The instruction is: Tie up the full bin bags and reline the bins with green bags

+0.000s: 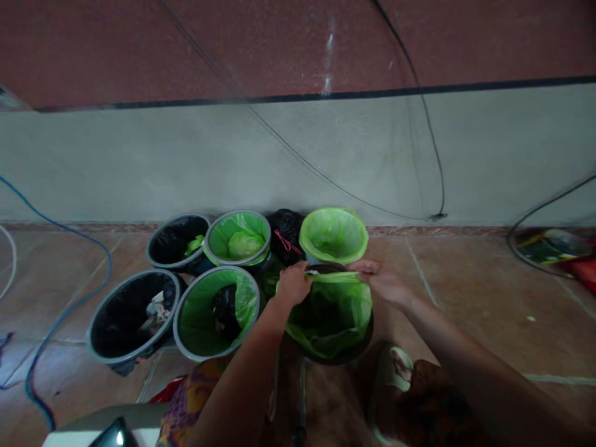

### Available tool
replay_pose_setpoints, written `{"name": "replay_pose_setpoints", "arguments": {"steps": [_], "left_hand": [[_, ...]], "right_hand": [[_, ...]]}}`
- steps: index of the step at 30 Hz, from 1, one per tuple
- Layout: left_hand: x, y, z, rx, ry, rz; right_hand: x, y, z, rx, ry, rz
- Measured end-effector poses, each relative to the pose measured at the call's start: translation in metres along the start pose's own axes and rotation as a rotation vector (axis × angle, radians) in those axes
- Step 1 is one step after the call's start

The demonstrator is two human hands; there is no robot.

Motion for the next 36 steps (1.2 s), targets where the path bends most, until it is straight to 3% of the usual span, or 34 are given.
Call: {"name": "replay_pose_setpoints", "arguments": {"steps": [6, 11, 15, 20, 28, 36], "left_hand": [[0.004, 0.003, 0.007, -0.064, 0.027, -0.056], [0.007, 0.008, 0.027, -0.153, 0.127, -0.061], [0.010, 0.011, 0.036, -0.196, 0.154, -0.047], [0.016, 0.014, 0.031, -0.176, 0.071, -0.044], [0.022, 0.017, 0.017, -0.103, -0.071, -0.016], [0.028, 0.016, 0.010, -0.059, 0.068, 0.035]], "right_hand": [[0.014, 0.004, -0.003, -0.028, 0.153, 0.003], [-0.008, 0.007, -0.023, 0.135, 0.381, -0.007], [-0.016, 0.011, -0.032, 0.160, 0.440, -0.036], [-0.002, 0.011, -0.027, 0.110, 0.395, -0.035], [0.018, 0.013, -0.028, 0.005, 0.357, -0.154], [0.029, 0.016, -0.033, 0.001, 0.695, -0.117]]}}
Point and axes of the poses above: each hand's wrist, its own y-axis away from the middle knuckle, its own x-axis out of the back of the hand, z = x × y, the point moved 6 cm from there along -y, towards the middle knuckle, and after that the axes turned 5 degrees about y, right-handed, at the moved point
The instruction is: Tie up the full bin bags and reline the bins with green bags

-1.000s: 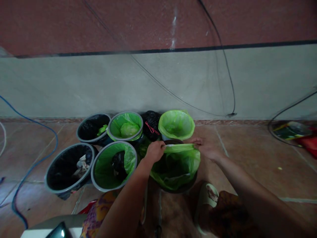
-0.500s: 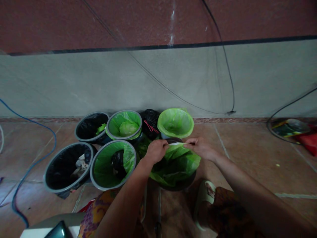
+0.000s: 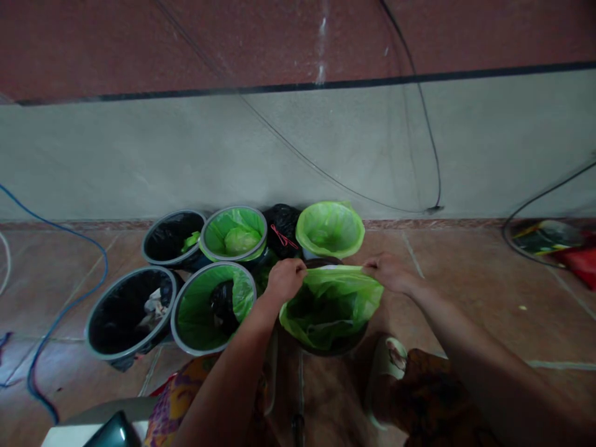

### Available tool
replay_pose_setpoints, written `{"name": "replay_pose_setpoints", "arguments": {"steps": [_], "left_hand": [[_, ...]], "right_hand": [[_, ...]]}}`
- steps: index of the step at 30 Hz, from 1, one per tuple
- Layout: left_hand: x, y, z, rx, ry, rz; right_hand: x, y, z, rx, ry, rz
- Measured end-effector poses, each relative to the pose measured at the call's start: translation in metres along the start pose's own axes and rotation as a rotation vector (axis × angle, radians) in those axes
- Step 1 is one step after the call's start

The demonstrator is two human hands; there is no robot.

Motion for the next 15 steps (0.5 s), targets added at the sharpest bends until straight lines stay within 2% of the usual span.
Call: {"name": "replay_pose_setpoints", "arguments": {"steps": [3, 6, 9, 12, 15], "left_hand": [[-0.002, 0.000, 0.006, -0.001, 0.071, 0.009], [-0.005, 0.002, 0.016, -0.052, 0.140, -0.003], [-0.005, 0.005, 0.025, -0.103, 0.195, 0.014], [-0.007, 0.006, 0.028, -0.135, 0.207, 0.025], [-0.011, 0.007, 0.024, -0.161, 0.115, 0.033]], "right_hand": [[-0.006, -0.001, -0.011, 0.087, -0.056, 0.025], [-0.017, -0.003, -0.028, 0.201, -0.207, 0.042], [-0.029, -0.003, -0.045, 0.303, -0.247, 0.056], [-0.039, -0.003, -0.053, 0.326, -0.197, 0.071], [-0.039, -0.004, -0.048, 0.281, -0.193, 0.099]]}}
Point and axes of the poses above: each hand's wrist, its own y-axis away from the middle knuckle, its own x-axis out of the back of the hand, z = x × y, the point moved 6 cm from there along -y, towards the middle knuckle, and after that the axes turned 5 degrees about y, right-handed, at the moved point
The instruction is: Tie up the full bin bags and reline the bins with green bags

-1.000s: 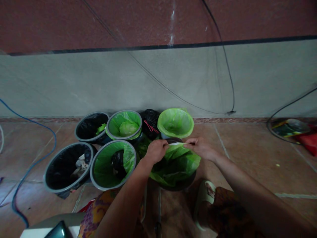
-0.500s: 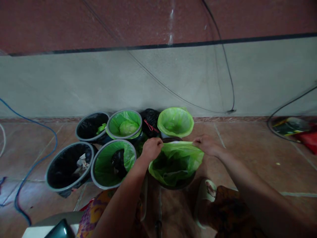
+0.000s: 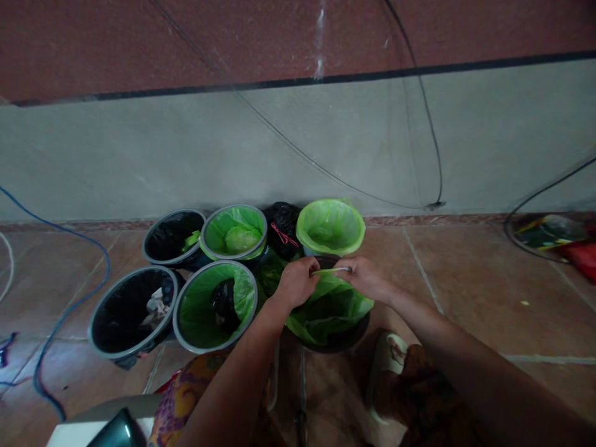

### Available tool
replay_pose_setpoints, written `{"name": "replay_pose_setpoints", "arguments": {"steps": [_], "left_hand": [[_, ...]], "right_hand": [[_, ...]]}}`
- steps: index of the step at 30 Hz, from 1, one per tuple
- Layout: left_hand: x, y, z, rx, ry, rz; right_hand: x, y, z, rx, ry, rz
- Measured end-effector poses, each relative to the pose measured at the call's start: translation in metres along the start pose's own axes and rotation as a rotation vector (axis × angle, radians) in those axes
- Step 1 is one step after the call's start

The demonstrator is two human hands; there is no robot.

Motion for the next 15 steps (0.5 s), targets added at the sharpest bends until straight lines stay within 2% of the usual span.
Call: {"name": "replay_pose_setpoints", "arguments": {"steps": [4, 8, 11, 13, 15], "left_hand": [[0.003, 0.002, -0.013, 0.047, -0.217, -0.003], [0.009, 0.003, -0.026, 0.154, -0.343, -0.014], [0.011, 0.003, -0.032, 0.217, -0.361, -0.002], [0.009, 0.003, -0.031, 0.220, -0.332, 0.009], [0.006, 0.003, -0.025, 0.183, -0.282, 0.016]], "right_hand": [[0.018, 0.002, 0.014, -0.123, 0.062, 0.052], [0.033, 0.006, 0.026, -0.236, 0.171, 0.027], [0.033, 0.010, 0.030, -0.290, 0.265, -0.045], [0.027, 0.011, 0.028, -0.285, 0.306, -0.124], [0.022, 0.009, 0.018, -0.167, 0.268, -0.111]]}}
Point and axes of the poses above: each hand's wrist, its own y-axis away from the middle knuckle, its own x-axis out of the back of the hand, z = x × y, the point moved 6 cm from there along -y, towards the middle knuckle, and after that the axes turned 5 degrees about y, right-handed, at the moved point
